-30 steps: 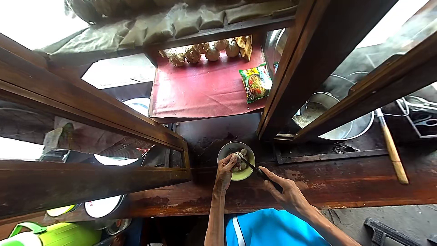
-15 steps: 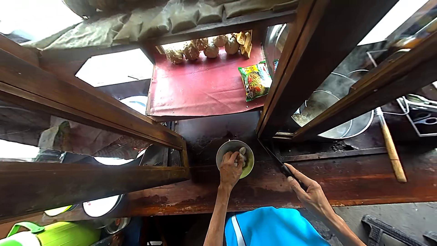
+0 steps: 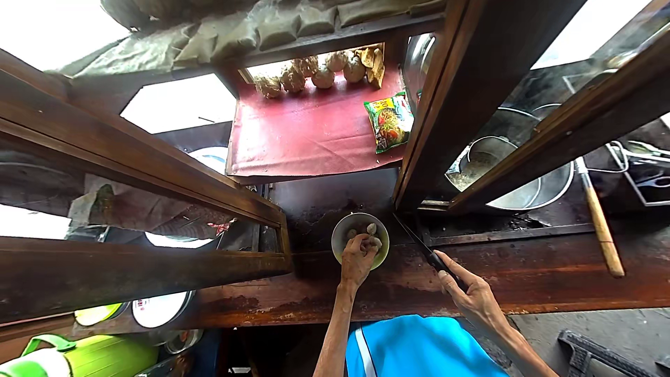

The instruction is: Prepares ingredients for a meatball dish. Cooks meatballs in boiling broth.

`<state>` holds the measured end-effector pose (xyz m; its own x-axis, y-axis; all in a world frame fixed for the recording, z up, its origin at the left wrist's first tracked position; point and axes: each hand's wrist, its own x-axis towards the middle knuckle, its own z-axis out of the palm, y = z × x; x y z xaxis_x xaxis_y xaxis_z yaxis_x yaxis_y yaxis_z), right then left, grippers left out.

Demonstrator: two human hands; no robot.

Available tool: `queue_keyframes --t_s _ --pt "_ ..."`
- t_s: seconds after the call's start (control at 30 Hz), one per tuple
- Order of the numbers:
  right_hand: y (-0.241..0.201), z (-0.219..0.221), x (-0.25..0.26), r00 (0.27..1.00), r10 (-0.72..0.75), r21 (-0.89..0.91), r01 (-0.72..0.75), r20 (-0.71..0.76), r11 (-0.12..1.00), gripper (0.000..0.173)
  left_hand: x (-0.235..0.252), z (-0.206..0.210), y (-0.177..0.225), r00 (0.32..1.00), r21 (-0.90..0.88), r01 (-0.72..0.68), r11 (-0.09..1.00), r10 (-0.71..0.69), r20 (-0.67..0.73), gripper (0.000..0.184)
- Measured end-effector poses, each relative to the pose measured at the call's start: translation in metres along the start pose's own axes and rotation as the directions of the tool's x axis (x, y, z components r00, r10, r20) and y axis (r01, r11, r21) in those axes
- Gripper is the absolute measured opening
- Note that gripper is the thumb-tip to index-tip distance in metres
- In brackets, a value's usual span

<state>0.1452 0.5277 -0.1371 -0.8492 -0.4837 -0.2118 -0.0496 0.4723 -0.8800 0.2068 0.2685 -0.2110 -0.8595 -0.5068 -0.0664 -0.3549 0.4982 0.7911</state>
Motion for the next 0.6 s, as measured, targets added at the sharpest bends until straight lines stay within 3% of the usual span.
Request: queue_keyframes --t_s 0.13,0.43,0.53,0.6 --pt "0.001 -0.002 -0.001 1.000 -0.012 -0.015 0.012 -0.002 1.000 0.047 0.000 -0.009 -0.003 1.000 -0.123 -0.017 0.992 0.019 0.016 0.033" --pt "-0.002 -0.014 -0.002 0.995 -0.033 0.059 0.039 -0.097 0.998 0.047 -0.007 -0.116 -0.003 0.956 -0.047 0.036 0.998 -0.048 -0.290 0.028" --pt "-0.005 -0.016 -0.002 0.994 -0.058 0.071 0.065 -0.096 0.995 0.047 -0.010 -0.143 0.021 0.931 -0.018 -0.031 0.999 0.022 -0.365 0.027" --pt "-0.006 -0.015 -0.002 0.993 -0.068 0.070 0.075 -0.093 0.995 0.047 -0.010 -0.158 0.047 0.885 0.034 -0.154 0.987 0.154 -0.440 0.029"
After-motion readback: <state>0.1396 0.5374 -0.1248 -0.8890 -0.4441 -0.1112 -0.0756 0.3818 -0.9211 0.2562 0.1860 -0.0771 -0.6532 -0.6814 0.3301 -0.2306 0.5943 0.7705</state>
